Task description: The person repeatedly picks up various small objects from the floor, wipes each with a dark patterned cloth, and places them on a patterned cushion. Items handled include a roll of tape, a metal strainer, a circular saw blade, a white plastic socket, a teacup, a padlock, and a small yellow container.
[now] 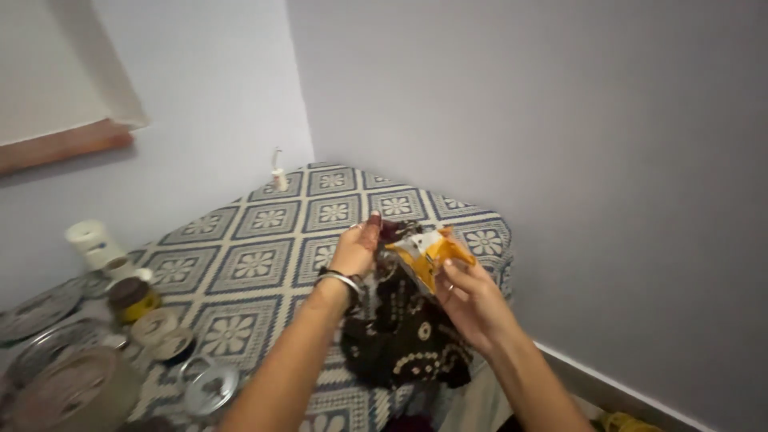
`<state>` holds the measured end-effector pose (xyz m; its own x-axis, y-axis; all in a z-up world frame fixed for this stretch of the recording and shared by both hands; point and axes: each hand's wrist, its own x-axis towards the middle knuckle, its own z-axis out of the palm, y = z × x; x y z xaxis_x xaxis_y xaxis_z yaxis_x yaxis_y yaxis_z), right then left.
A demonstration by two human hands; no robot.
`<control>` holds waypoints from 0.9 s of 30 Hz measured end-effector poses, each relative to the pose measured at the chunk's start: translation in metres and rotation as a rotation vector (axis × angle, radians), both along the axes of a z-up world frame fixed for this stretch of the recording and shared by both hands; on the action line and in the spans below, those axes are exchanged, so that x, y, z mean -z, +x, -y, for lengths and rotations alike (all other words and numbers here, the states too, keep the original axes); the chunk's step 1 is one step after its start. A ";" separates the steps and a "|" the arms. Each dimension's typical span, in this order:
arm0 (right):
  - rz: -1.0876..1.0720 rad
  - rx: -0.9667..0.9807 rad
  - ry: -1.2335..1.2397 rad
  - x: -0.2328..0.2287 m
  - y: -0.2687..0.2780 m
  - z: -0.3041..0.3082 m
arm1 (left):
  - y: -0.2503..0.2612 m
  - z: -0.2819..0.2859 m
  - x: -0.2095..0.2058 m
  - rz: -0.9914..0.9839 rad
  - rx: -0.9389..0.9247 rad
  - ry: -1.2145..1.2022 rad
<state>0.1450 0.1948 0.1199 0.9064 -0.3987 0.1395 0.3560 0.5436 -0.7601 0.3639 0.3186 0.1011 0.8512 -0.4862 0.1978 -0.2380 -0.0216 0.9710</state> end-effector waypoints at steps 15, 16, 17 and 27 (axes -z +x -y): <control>-0.226 -0.322 -0.190 -0.015 0.002 -0.116 | -0.116 -0.205 -0.100 -0.153 0.440 0.274; -0.258 -0.316 -0.195 -0.016 0.002 -0.124 | -0.118 -0.213 -0.099 -0.148 0.446 0.267; -0.294 -0.310 -0.199 -0.016 0.002 -0.132 | -0.119 -0.222 -0.096 -0.166 0.473 0.231; -0.554 -0.391 -0.531 -0.001 0.001 -0.186 | -0.142 -0.294 -0.042 -0.440 0.377 0.132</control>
